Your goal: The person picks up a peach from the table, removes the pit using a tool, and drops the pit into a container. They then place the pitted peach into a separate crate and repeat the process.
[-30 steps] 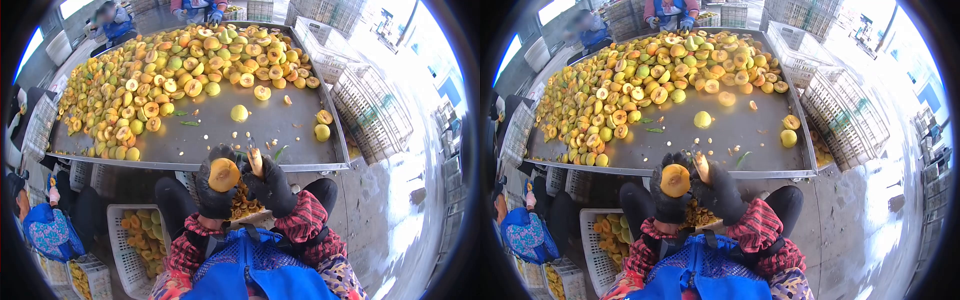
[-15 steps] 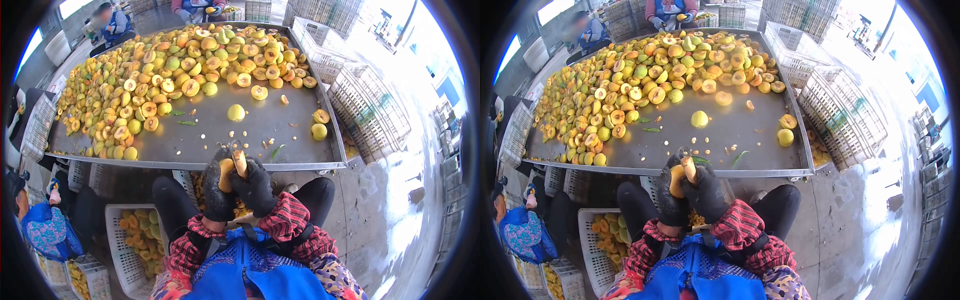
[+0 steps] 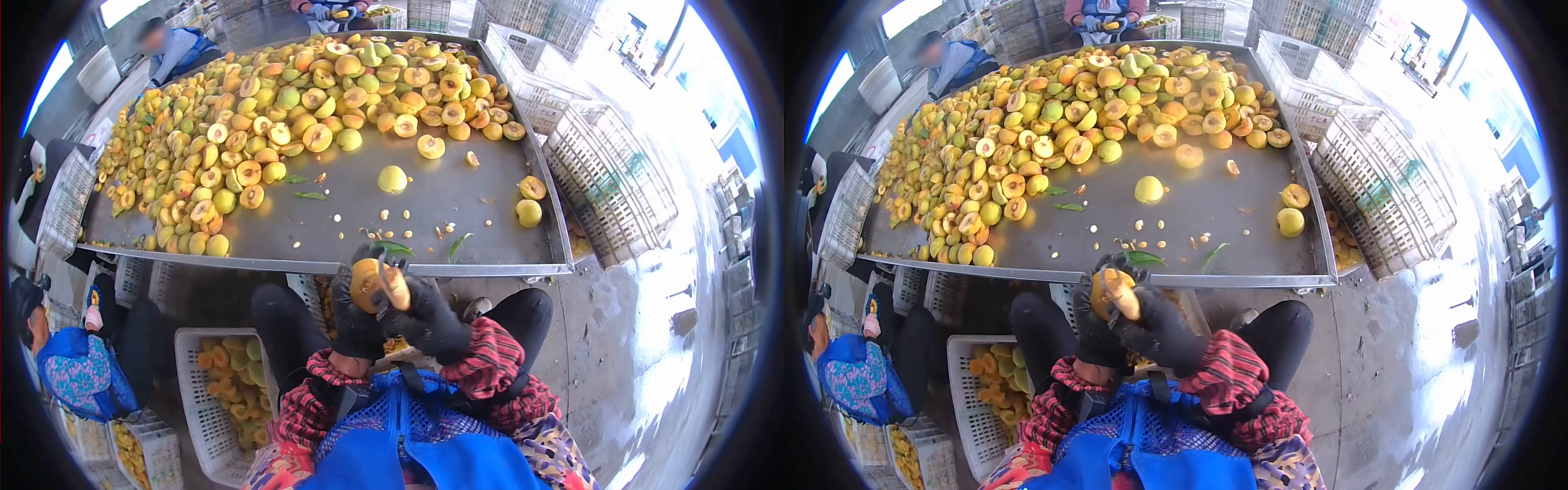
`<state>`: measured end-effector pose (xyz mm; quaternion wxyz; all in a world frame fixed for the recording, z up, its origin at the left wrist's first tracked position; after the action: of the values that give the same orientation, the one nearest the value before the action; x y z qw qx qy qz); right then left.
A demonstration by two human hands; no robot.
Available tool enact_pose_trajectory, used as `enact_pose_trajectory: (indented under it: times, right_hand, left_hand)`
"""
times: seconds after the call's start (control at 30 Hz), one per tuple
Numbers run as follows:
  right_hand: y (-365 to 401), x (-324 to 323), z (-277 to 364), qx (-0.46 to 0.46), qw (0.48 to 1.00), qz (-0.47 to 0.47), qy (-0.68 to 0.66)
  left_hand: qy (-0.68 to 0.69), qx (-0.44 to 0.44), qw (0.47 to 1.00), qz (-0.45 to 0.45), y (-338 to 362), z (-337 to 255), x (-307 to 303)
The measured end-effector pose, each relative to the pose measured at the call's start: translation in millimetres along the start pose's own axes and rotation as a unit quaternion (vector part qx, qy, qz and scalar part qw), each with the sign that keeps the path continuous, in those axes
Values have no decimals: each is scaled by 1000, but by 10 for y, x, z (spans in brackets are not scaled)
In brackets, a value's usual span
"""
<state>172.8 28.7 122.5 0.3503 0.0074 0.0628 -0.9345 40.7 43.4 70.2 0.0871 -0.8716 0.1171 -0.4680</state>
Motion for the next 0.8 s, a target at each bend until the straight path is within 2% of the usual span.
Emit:
enact_pose_trajectory:
  times: [0.03,0.07,0.1,0.17,0.2,0.3,0.43,0.73,0.8]
  right_hand:
    - [44,-28,85,59,993,0,-104]
    - [92,-43,238,87,990,-26,-105]
    - [112,-24,307,100,993,-39,-37]
    - [201,41,349,127,985,-65,97]
    - [235,90,323,141,984,-47,99]
    - [216,163,388,81,972,-37,219]
    - [186,186,352,87,965,-61,241]
    - [141,249,174,195,939,-55,278]
    - [144,250,142,197,939,-39,280]
  left_hand:
    - [-18,2,1000,-12,-22,-65,73]
    - [-36,4,999,-23,-45,-130,145]
    - [-54,5,998,-35,-67,-195,216]
    - [96,14,993,-62,-109,-265,302]
    - [113,14,991,-65,-113,-274,363]
    - [87,5,996,-20,-60,-261,351]
    - [93,0,996,-16,-47,-218,367]
    - [-30,-2,998,-46,13,-177,403]
    - [-58,-8,997,-52,40,-122,293]
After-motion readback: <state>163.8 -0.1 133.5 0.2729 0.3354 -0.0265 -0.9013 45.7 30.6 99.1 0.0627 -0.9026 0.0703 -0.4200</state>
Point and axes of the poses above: each hand's wrist, its own y-axis away from the middle knuckle, its own x-axis out of the palm, z = x × y, the point moved 1 cm from there along -y, towards the middle knuckle, and after that the axes turned 13 degrees about z, right-handed, at the moved point
